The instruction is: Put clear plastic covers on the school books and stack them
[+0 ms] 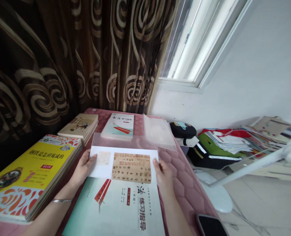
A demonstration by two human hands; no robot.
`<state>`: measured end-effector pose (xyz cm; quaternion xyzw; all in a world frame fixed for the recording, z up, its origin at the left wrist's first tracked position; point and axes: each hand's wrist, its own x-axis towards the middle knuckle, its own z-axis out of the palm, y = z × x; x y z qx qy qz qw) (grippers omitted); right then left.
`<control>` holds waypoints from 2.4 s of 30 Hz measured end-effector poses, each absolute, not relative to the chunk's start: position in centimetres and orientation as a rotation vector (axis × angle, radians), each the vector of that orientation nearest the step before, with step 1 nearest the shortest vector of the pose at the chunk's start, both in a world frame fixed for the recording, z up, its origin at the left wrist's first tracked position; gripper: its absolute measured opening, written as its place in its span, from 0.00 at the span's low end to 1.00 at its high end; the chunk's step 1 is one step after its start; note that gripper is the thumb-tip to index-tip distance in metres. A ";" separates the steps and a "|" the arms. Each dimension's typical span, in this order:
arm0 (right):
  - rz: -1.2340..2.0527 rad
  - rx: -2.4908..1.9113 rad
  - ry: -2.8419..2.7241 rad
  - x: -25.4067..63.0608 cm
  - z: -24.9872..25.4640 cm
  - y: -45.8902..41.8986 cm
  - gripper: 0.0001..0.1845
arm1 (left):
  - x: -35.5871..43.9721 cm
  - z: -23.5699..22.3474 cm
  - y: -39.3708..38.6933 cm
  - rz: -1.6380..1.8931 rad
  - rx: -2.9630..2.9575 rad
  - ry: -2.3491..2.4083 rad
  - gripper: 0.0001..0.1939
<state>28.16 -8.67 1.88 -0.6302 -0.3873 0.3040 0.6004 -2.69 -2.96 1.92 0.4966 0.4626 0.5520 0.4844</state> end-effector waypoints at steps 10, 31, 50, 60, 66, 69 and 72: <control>0.759 -1.414 -0.843 28.3 1.9 -8.4 0.21 | -2.9 1.5 -2.7 1.345 1.232 1.133 0.21; 0.736 -1.419 -0.865 28.2 1.5 -8.4 0.21 | -3.0 1.4 -2.8 1.311 1.237 1.099 0.22; 0.803 -1.301 -0.816 28.4 1.2 -8.3 0.16 | -3.0 0.6 -2.4 1.338 1.270 1.089 0.20; 0.779 -1.325 -0.847 27.8 1.8 -8.6 0.17 | -3.1 0.9 -2.6 1.329 1.246 1.088 0.21; 0.771 -1.342 -0.840 28.1 1.5 -8.5 0.17 | -3.0 0.7 -2.4 1.355 1.276 1.079 0.20; 0.731 -1.383 -0.863 28.1 1.5 -8.3 0.20 | -2.9 1.1 -2.7 1.333 1.247 1.084 0.21; 0.737 -1.383 -0.862 27.9 1.7 -8.4 0.21 | -2.8 1.4 -2.9 1.327 1.227 1.079 0.22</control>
